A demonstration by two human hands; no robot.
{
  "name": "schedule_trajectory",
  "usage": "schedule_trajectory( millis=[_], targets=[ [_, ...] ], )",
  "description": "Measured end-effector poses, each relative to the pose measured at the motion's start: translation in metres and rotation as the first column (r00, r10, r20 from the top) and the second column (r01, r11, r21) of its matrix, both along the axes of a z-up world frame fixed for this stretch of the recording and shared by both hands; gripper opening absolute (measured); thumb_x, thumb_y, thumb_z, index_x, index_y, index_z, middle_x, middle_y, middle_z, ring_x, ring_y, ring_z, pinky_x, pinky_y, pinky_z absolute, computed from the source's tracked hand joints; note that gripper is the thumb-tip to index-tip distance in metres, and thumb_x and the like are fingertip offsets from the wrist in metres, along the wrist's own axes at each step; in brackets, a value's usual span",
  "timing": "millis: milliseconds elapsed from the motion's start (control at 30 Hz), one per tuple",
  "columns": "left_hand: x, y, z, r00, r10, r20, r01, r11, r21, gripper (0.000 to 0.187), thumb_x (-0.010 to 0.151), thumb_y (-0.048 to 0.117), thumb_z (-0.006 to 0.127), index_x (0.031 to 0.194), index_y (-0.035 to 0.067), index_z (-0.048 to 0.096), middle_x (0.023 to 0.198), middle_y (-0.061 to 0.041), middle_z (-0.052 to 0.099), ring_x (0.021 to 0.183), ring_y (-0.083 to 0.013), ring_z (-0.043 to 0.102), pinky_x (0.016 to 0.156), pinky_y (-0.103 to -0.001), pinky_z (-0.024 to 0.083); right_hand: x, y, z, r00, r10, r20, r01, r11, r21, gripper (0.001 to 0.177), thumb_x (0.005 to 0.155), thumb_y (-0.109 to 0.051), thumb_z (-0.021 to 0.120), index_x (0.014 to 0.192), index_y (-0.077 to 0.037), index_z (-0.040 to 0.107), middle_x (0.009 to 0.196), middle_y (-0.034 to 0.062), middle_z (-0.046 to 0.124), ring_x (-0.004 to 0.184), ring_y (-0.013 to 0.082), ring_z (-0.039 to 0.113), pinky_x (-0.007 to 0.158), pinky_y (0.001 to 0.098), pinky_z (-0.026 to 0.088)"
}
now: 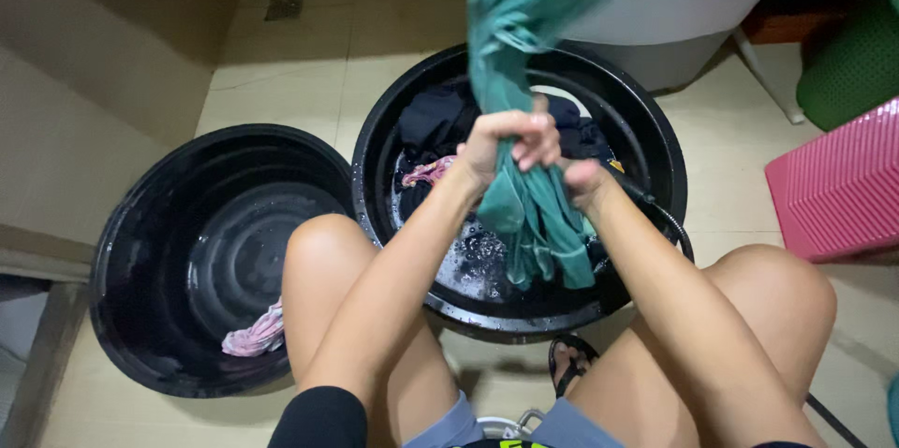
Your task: The person sits on the floor and hand-washes clothes in a black basin using a handheld shower head to rinse. They repeatedly wet, agitate, and wring out various garments, then transfer them to a second basin.
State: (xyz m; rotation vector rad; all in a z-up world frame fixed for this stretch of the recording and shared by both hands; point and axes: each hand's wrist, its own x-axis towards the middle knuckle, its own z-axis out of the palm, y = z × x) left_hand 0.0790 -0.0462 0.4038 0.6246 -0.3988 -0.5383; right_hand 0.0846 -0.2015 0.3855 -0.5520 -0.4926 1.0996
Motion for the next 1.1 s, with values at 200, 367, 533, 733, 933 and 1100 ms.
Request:
schedule_trajectory(
  millis=[200, 367, 533, 733, 933, 1100],
  targets=[
    [0.016, 0.005, 0.0, 0.873, 0.454, 0.178, -0.486, 0.784, 0.386, 0.026, 0.082, 0.015, 0.08, 0.067, 0.008, 0.06, 0.057, -0.002, 0.057, 0.048, -0.0134, 0.053, 0.051, -0.031, 0.046, 0.007, 0.002, -0.018, 0.902, -0.024, 0.432, 0.238, 0.861, -0.449, 0.045, 0.069, -0.007, 0.083, 0.11, 0.002, 0.067, 0.102, 0.0118, 0.072, 0.091, 0.0222, 0.071, 0.084, 0.0356, 0.059],
    [0.028, -0.009, -0.035, 0.664, 0.684, 0.302, -0.7, 0.425, 0.574, 0.031, 0.08, 0.017, 0.081, 0.063, -0.001, 0.063, 0.059, -0.009, 0.062, 0.047, -0.0164, 0.055, 0.046, -0.035, 0.043, 0.009, 0.024, -0.06, 0.602, -0.228, 0.765, 0.693, 0.626, -0.358, 0.047, 0.071, -0.011, 0.082, 0.112, 0.004, 0.067, 0.104, 0.0132, 0.074, 0.093, 0.0256, 0.071, 0.085, 0.0386, 0.058],
    [0.026, -0.023, -0.073, 0.365, 0.695, 0.619, -0.844, -0.033, 0.535, 0.032, 0.078, 0.024, 0.077, 0.08, -0.007, 0.071, 0.073, -0.021, 0.073, 0.074, -0.0288, 0.075, 0.066, -0.041, 0.058, 0.001, 0.038, -0.11, 0.169, 0.065, 0.984, 0.948, 0.261, -0.18, 0.034, 0.083, -0.025, 0.08, 0.103, 0.001, 0.073, 0.099, 0.0223, 0.076, 0.095, 0.0368, 0.073, 0.082, 0.0447, 0.056],
    [0.012, -0.026, -0.062, 0.668, 0.47, 0.577, -0.616, -0.087, 0.783, 0.051, 0.079, 0.042, 0.082, 0.082, -0.008, 0.075, 0.08, -0.025, 0.075, 0.081, -0.0347, 0.078, 0.079, -0.041, 0.059, -0.001, 0.033, -0.122, 0.166, -0.102, 0.981, 0.972, 0.186, -0.145, 0.033, 0.083, -0.02, 0.073, 0.104, 0.004, 0.07, 0.094, 0.0225, 0.075, 0.09, 0.0348, 0.074, 0.074, 0.0435, 0.057],
    [0.002, 0.004, -0.035, 0.774, 0.254, 0.58, -0.622, 0.47, 0.626, 0.095, 0.069, 0.034, 0.081, 0.149, 0.002, 0.041, 0.142, -0.021, 0.053, 0.134, -0.0355, 0.052, 0.115, -0.042, 0.04, 0.019, 0.01, -0.054, 0.382, -0.724, 0.575, 0.924, 0.289, -0.251, 0.015, 0.089, -0.003, 0.072, 0.102, 0.002, 0.074, 0.098, 0.0072, 0.075, 0.085, 0.0155, 0.07, 0.075, 0.0311, 0.057],
    [-0.022, 0.001, -0.037, 0.692, 0.015, 0.722, -0.694, 0.29, 0.659, 0.122, 0.054, 0.032, 0.085, 0.158, 0.007, 0.026, 0.153, -0.022, 0.037, 0.144, -0.0399, 0.034, 0.117, -0.052, 0.03, 0.008, 0.005, 0.012, 0.274, -0.938, 0.212, 0.96, 0.279, -0.004, 0.017, 0.095, -0.002, 0.081, 0.103, 0.001, 0.067, 0.096, 0.0099, 0.071, 0.085, 0.0193, 0.071, 0.081, 0.0348, 0.058]
  ],
)
